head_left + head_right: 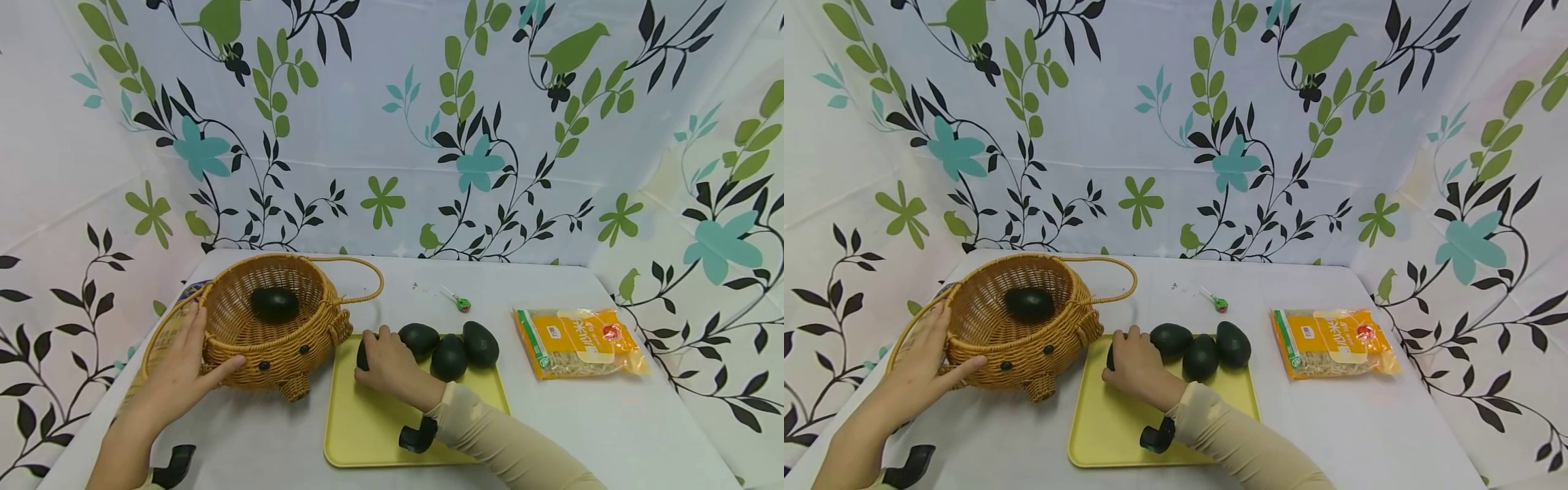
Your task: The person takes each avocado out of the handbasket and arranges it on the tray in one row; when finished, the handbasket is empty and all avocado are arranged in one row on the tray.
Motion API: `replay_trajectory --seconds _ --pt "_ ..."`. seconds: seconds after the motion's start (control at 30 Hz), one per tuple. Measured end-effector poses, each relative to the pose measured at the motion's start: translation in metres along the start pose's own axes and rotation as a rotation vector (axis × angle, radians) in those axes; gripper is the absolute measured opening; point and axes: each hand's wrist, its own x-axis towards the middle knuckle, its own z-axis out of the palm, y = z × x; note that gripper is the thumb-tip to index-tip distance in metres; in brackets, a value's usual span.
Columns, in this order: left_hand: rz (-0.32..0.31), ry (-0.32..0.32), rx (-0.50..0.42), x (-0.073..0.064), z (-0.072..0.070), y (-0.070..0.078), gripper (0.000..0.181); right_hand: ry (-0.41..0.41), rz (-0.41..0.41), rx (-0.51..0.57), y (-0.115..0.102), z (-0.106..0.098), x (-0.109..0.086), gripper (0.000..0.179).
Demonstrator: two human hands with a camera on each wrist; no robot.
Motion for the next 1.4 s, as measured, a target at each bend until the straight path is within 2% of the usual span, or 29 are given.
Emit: replay_trajectory --seconds 0.13,0.47,0.7,1.03,1.4 --pt "-0.009 -0.007 0.007 0.000 -0.001 0.000 0.106 0.037 -0.009 -0.083 -0.001 0.000 0.001 0.044" --pt "-0.027 -0.024 0.016 0.001 0.000 0.000 0.106 0.029 0.008 -0.185 -0.003 0.000 0.011 0.048" --pt "-0.042 -0.035 0.016 0.001 0.000 0.000 0.106 0.055 -0.033 -0.287 0.004 0.001 0.018 0.052" --pt "-0.051 -0.043 0.024 0.001 -0.001 0.000 0.106 -0.054 0.057 -0.241 0.010 -0.004 0.027 0.054" --pt "-0.042 -0.039 0.022 0.001 0.000 -0.002 0.106 -0.140 0.062 -0.142 0.014 -0.007 0.025 0.054"
